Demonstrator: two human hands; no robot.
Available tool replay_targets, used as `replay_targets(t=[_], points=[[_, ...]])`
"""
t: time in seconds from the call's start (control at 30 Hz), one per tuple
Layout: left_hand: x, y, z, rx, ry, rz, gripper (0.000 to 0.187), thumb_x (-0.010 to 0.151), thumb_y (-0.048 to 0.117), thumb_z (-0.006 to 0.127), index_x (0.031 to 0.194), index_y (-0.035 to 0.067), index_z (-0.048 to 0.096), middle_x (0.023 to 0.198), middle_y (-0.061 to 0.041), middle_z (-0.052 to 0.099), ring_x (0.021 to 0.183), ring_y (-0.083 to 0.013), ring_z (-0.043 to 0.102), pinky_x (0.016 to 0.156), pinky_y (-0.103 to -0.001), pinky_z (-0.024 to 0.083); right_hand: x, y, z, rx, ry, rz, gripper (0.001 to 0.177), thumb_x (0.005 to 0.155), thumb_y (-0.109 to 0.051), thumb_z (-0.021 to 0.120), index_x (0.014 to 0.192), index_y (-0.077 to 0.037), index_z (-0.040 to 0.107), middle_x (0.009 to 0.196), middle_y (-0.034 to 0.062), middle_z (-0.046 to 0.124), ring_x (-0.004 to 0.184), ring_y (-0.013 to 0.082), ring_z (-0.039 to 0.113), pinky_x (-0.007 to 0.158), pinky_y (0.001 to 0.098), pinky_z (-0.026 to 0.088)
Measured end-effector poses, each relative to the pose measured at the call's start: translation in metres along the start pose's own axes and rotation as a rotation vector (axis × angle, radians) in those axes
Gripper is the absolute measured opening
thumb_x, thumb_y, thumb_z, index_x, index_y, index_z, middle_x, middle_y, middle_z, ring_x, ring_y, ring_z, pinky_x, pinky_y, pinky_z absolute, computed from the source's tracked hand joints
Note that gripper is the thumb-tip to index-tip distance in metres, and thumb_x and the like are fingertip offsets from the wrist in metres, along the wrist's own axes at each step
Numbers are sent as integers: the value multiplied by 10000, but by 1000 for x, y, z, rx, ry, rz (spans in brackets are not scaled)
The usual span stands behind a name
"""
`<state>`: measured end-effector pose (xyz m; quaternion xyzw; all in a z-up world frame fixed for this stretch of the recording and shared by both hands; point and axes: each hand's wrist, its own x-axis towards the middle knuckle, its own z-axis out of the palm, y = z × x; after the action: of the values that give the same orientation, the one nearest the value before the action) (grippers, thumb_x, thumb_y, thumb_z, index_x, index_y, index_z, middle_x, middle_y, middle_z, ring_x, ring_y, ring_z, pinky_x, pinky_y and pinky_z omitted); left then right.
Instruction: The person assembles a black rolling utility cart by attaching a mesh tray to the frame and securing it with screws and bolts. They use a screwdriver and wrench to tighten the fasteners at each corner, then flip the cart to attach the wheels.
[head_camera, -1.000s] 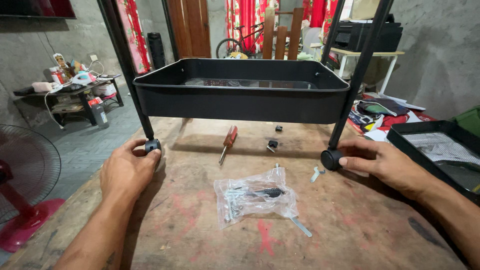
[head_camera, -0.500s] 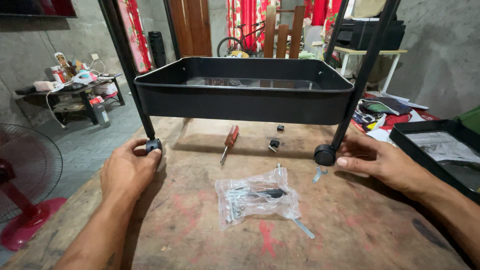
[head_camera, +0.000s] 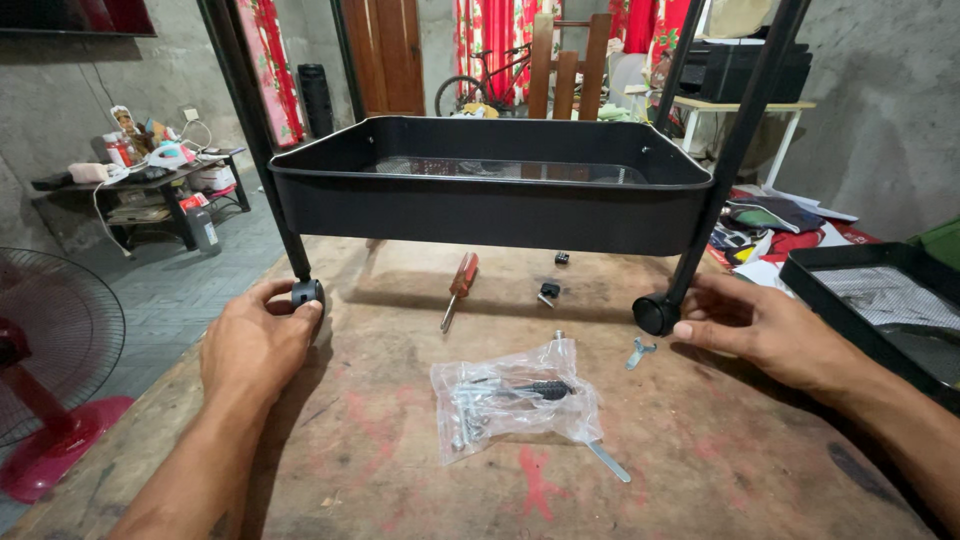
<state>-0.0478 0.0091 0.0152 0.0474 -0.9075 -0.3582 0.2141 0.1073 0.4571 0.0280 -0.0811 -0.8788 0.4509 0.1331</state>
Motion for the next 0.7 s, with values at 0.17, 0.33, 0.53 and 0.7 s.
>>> replay_targets(t=[0.17, 0.33, 0.53, 0.7], points=[[2, -1, 1, 24, -1, -12, 421, 830, 384, 747, 1238, 281, 756, 1111, -12, 783, 1037, -295, 720, 932, -436, 523, 2, 2, 2, -76, -15, -46, 524, 818, -296, 807, 1279, -69, 703, 1141, 68, 753, 1071, 184, 680, 968, 347, 511], [7, -8, 7, 34, 7, -7, 386, 886, 304, 687, 1267, 293, 749, 1125, -69, 772, 1055, -330, 707, 939, -450, 520, 1, 1, 2, -245, 9, 64, 504, 841, -367, 792, 1257, -92, 720, 1175, 80, 733, 1109, 201, 702, 1000, 354, 512], [16, -20, 13, 54, 59, 2, 401, 893, 155, 655, 1278, 235, 731, 1112, -144, 764, 1047, -352, 707, 907, -465, 527, 0, -2, 1, -172, -21, -8, 501, 817, -359, 792, 1220, -67, 734, 1160, 85, 747, 1093, 206, 719, 992, 350, 517], [12, -21, 10, 37, 114, -31, 268, 861, 202, 726, 1118, 148, 780, 1074, -134, 774, 1023, -332, 721, 904, -460, 537, -1, -6, 1, -157, -26, 30, 462, 828, -330, 783, 1209, -73, 732, 1153, 80, 753, 1082, 196, 731, 986, 334, 523]])
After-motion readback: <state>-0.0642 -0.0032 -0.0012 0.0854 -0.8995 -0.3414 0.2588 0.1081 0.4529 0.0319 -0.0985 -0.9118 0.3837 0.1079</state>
